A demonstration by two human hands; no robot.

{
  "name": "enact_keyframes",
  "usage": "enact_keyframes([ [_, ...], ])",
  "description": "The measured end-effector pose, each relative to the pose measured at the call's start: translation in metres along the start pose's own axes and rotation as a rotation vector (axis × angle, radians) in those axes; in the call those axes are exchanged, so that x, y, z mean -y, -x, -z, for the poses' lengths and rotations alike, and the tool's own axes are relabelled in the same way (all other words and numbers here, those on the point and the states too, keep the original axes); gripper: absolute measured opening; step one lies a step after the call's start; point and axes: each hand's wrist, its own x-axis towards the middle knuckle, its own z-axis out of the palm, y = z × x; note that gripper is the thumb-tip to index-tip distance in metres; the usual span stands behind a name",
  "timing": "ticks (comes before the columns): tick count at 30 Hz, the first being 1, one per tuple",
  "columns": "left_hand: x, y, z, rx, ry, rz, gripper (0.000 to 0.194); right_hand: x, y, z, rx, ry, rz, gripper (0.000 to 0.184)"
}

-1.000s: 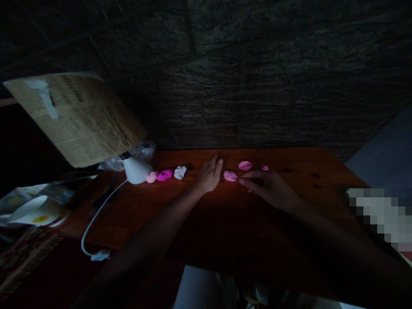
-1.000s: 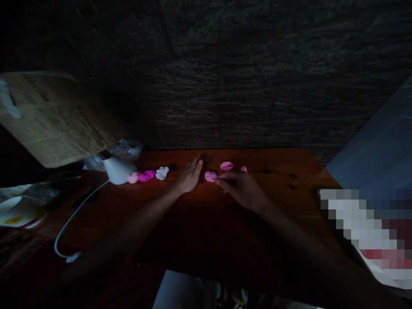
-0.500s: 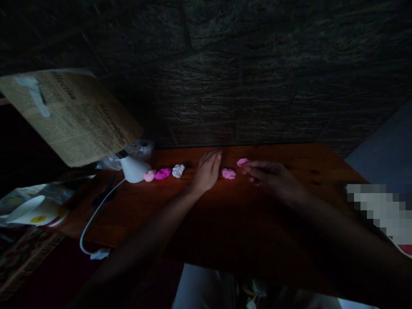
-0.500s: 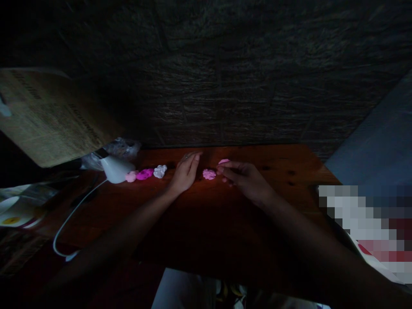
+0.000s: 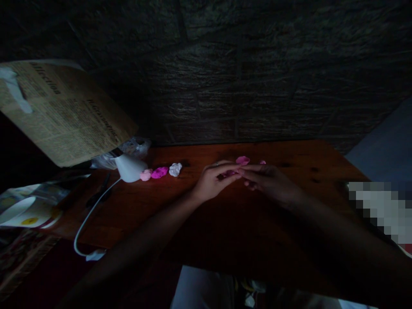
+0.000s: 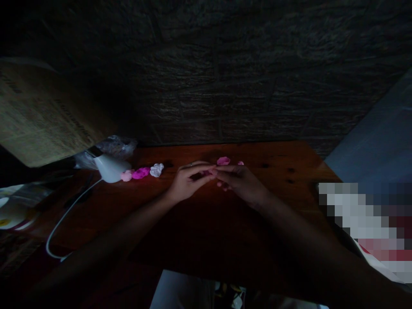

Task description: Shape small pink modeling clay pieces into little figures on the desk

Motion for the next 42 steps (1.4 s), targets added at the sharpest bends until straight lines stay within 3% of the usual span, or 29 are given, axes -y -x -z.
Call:
enact_keyframes([
  [11,0.002,0.0,0.001,-0.069,0.031,0.058,0.018,0.008,0.002,-0.003,0.014,-0.052,-0.059,0.032],
  [18,0.008,-0.001,0.0,-0.158,0.127,0.127,0.015,0.004,0.007,-0.009,0.162,0.402,0.013,0.027],
  [22,0.004,-0.004,0.003,-0.172,0.168,0.194,0.021,-0.003,0.009,-0.012,0.209,0.645,0.151,0.03],
  [27,0.002,-0.006,0.003,-0.132,0.262,0.248,0.031,-0.001,0.009,-0.009,0.167,0.864,0.356,0.03],
  [33,0.004,-0.005,0.001,-0.144,0.339,0.34,0.025,-0.002,0.008,-0.008,0.183,0.889,0.397,0.029],
  [42,0.005,-0.006,0.002,-0.095,0.346,0.335,0.027,-0.005,0.007,-0.007,0.23,0.856,0.413,0.015],
])
